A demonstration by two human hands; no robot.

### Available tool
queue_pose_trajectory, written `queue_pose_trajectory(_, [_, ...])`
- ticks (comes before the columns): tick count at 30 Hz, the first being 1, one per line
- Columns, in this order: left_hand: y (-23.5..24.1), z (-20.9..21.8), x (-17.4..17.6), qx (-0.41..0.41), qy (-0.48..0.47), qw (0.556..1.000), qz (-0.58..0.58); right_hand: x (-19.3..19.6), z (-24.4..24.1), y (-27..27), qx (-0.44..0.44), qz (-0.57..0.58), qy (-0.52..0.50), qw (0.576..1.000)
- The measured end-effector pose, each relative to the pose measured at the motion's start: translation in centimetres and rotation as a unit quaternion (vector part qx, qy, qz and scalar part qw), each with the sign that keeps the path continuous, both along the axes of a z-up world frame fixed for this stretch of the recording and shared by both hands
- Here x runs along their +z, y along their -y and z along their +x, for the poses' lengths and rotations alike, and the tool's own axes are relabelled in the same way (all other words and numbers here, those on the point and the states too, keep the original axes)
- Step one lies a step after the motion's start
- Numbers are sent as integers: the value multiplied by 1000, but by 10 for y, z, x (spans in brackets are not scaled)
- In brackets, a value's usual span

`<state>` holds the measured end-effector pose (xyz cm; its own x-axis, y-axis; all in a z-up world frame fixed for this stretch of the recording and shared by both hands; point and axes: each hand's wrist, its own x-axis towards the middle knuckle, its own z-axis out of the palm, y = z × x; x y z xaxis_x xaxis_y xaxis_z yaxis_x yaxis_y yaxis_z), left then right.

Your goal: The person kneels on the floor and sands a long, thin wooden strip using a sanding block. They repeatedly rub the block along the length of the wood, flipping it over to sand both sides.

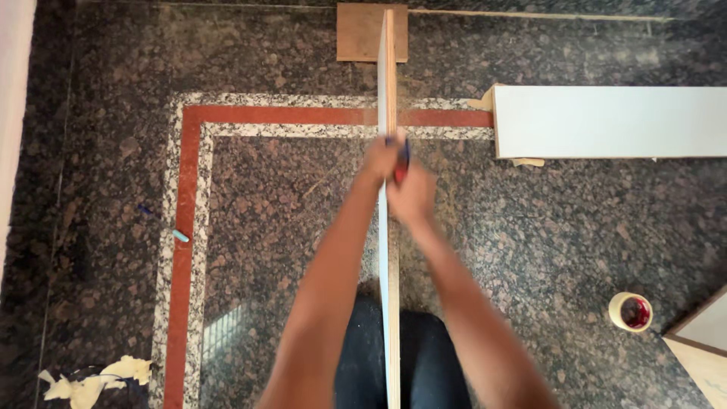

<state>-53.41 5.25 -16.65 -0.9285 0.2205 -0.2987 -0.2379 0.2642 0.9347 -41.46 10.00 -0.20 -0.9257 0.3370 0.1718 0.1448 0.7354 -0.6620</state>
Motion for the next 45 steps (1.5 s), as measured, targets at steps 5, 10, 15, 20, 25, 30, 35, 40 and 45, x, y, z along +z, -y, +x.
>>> queue_pose_trajectory(5, [75, 277, 39, -2, -19, 1000, 20, -25, 235, 47, 26, -8, 51, 998])
queue_pose_trajectory(10, [104, 409, 83, 77, 219, 957, 174, -44, 334, 68, -36, -74, 136, 987])
queue_pose_trajectory(15, [64, 251, 55, 32, 27, 998, 53, -22, 197, 36, 15, -6, 86, 996])
queue_pose_trajectory(20, [16, 43, 28, 22, -62, 997, 48, -30, 23, 5, -16, -16, 49, 999])
queue_pose_trajectory(25, [-22, -97, 9, 35, 60, 993, 98, -23, -93, -19, -19, 7, 71, 997])
queue_pose_trajectory(30, [-4, -37, -9, -37, 17, 999, 3, 1, -29, -5, 4, 1, -14, 1000])
queue_pose_trajectory(35, [81, 266, 38, -17, 113, 991, 64, -25, 207, 48, 2, -10, 145, 989])
queue_pose_trajectory(40, [94, 383, 78, 47, 80, 994, 61, -45, 280, 57, -16, -49, 116, 992])
queue_pose_trajectory(45, [63, 232, 50, 10, 109, 994, 11, -23, 175, 39, -41, -45, 191, 980])
